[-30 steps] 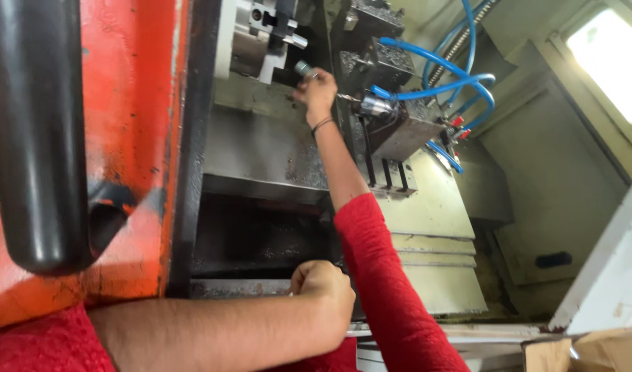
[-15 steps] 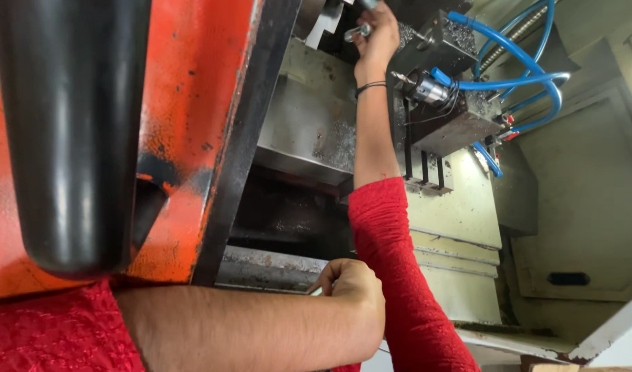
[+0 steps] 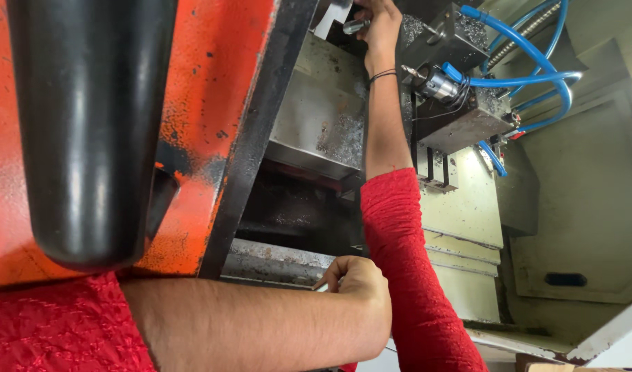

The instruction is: The person repeatedly picks up small cylindrical metal parts from a cardboard box and inserts them into a machine. After each insertion, the person removes the part and places it back into the box. The cycle continues throughout the clip.

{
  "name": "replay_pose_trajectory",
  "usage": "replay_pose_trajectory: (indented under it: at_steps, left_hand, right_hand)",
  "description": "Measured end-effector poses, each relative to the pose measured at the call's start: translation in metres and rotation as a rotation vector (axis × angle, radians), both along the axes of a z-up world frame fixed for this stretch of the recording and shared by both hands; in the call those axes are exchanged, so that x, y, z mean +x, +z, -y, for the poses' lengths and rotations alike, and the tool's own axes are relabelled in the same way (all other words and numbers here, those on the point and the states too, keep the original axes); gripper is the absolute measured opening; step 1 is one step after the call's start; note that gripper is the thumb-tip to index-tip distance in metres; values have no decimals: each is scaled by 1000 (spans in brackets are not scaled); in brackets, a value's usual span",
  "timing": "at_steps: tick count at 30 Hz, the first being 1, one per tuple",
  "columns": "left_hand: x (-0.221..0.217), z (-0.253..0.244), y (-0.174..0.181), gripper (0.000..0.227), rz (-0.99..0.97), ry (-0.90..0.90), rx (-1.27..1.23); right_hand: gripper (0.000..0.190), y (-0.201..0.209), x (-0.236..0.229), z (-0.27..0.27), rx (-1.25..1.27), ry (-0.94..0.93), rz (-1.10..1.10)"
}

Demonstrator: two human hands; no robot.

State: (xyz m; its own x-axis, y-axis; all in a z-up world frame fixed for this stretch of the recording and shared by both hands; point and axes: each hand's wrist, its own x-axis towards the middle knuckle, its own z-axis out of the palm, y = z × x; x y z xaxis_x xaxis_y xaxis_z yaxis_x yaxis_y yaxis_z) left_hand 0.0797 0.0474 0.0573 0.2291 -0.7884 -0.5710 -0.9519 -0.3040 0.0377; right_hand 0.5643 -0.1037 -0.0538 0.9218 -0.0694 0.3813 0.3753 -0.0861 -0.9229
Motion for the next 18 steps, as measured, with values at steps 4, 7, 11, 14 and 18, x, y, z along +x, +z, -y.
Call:
replay_pose_trajectory:
  at_steps: [4, 7, 11, 14, 18]
  left_hand:
    - [-2, 0, 2, 27, -13, -2, -11]
    - [-3, -1, 5, 28, -11, -2, -7]
    - [-6, -3, 6, 28, -19, -2, -16]
    - [-5, -4, 6, 28, -17, 7, -28]
    - [-5, -1, 7, 28, -21, 22, -43]
  right_hand:
    - [33, -16, 20, 6, -196, -168, 109]
    - [31, -23, 33, 7, -234, -198, 246]
    - [26, -32, 39, 8, -186, -205, 261]
    - [23, -32, 39, 4, -195, -231, 328]
    - [16, -32, 33, 0, -286, -346, 516]
